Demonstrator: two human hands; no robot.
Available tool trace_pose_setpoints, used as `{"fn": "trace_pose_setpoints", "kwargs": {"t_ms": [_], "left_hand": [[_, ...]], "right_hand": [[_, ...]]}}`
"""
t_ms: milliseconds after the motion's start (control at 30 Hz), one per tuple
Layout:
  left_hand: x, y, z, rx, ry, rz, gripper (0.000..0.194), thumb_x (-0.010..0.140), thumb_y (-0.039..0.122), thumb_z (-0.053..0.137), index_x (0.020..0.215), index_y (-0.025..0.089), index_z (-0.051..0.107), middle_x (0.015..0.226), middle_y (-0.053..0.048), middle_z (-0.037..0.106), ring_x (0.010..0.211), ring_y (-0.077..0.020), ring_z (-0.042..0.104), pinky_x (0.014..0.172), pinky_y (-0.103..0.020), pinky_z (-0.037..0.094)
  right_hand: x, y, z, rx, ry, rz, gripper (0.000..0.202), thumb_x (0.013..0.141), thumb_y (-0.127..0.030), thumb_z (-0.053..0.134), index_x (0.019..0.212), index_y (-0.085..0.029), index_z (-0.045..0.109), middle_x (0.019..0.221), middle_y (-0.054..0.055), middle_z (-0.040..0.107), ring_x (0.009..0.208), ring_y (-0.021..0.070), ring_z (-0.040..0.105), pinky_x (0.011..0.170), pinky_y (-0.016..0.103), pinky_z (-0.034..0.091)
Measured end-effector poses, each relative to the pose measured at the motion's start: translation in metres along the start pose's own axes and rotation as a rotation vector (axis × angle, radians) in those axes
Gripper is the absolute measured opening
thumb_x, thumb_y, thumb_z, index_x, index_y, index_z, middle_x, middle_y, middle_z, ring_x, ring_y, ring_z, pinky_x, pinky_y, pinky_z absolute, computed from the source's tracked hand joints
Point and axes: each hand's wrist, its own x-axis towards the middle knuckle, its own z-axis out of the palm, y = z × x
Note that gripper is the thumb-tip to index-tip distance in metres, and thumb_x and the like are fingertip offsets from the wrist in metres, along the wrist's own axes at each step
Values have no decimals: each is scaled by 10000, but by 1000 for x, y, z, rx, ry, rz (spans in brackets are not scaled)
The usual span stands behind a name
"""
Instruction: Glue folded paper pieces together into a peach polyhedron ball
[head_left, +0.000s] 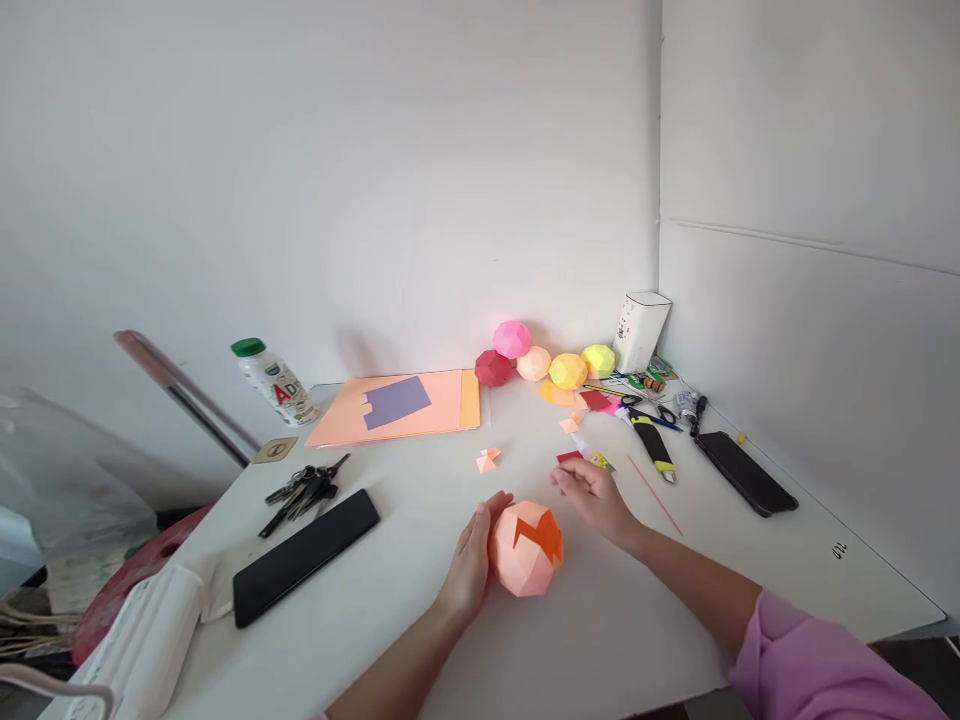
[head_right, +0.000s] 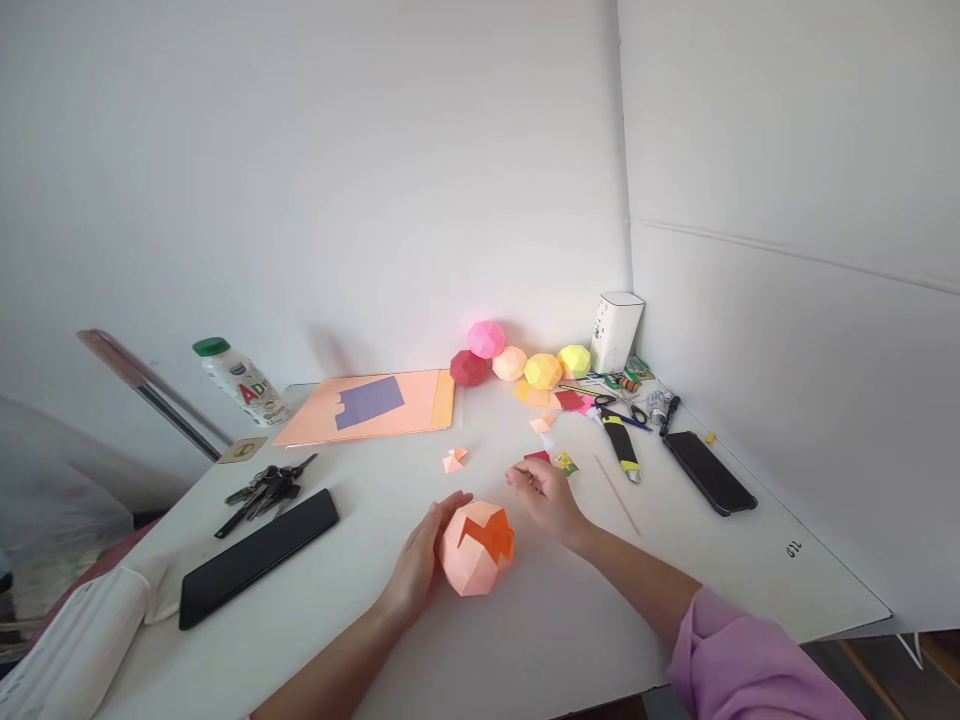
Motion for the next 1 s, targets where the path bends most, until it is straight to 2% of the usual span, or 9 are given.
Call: {"fn": "trace_pose_setpoints", "kwargs": {"t_ms": [100, 200, 267, 400, 500, 600, 800, 900, 1000], "left_hand": [[0, 3, 1, -60, 7, -46, 595, 907, 612, 315, 1310, 214, 497, 1451, -71, 441, 1339, -276, 390, 1066, -401, 365], [-2, 6, 3, -58, 10, -65, 599, 906, 613, 317, 1313, 208, 488, 1441, -78, 450, 1323, -277, 407, 1063, -409, 357], [-2, 6, 3, -39, 5, -66, 599, 904, 616, 316, 1311, 211, 489, 1449, -74, 440, 1323, -276, 405, 1065, -410, 351], [-2, 3, 2, -12, -21, -56, 610, 900, 627, 307, 1320, 220, 482, 1442, -75, 448, 1328, -285, 398, 1054, -417, 359], [-1, 3, 1, -3, -14, -71, 619, 902, 628, 290, 1310, 208, 489, 1431, -80, 461, 1325, -278, 403, 1063, -408, 345], [-2, 6, 2, 1, -11, -93, 606, 900, 626, 300, 1288, 209, 506, 1415, -77, 477, 1314, -267, 417, 1063, -391, 343], [-5, 12, 3, 7, -6, -119, 623, 874, 654, 322, 1257, 206, 524, 1347, -93, 540, 1238, -301, 494, 995, -404, 397], [-5, 14, 2, -8, -6, -125, 630, 871, 658, 323, 1249, 194, 520, 1319, -103, 558, 1213, -298, 511, 986, -403, 399], [-4, 14, 2, -20, -8, -136, 628, 873, 650, 325, 1235, 177, 525, 1304, -113, 565, 1199, -295, 518, 983, -401, 399]], "right_hand": [[38, 8, 18, -106, -83, -88, 246, 898, -318, 488, 1057, -188, 622, 1116, 110, 641, 1022, 214, 594, 843, 359, 492], [76, 13, 45, -232, -247, -201, 324, 832, -298, 608, 1140, -199, 636, 1370, 122, 501, 1313, 269, 382, 1060, 424, 331], [93, 15, 63, -316, -383, -270, 358, 779, -312, 684, 1126, -231, 658, 1402, 86, 483, 1345, 279, 339, 1093, 416, 280], [99, 20, 79, -484, -522, -311, 202, 805, -271, 657, 998, -233, 699, 1257, 56, 596, 1221, 222, 471, 1034, 346, 338], [87, 26, 68, -618, -479, -242, 206, 893, -184, 499, 973, -205, 688, 1167, 74, 625, 1158, 208, 502, 998, 354, 359], [80, 29, 42, -753, -401, -96, 192, 891, -177, 500, 943, -163, 684, 1118, 110, 627, 1105, 238, 531, 954, 382, 398], [117, 30, -11, -957, -208, 314, 300, 924, -304, 550, 1189, -163, 549, 1199, 90, 577, 1006, 214, 607, 844, 417, 526], [134, 31, -17, -968, -264, 447, 303, 922, -303, 553, 1189, -159, 548, 1193, 90, 580, 1001, 213, 609, 838, 415, 529], [136, 28, -7, -943, -365, 460, 288, 927, -302, 545, 1181, -168, 555, 1198, 90, 579, 1002, 209, 608, 843, 410, 527]]}}
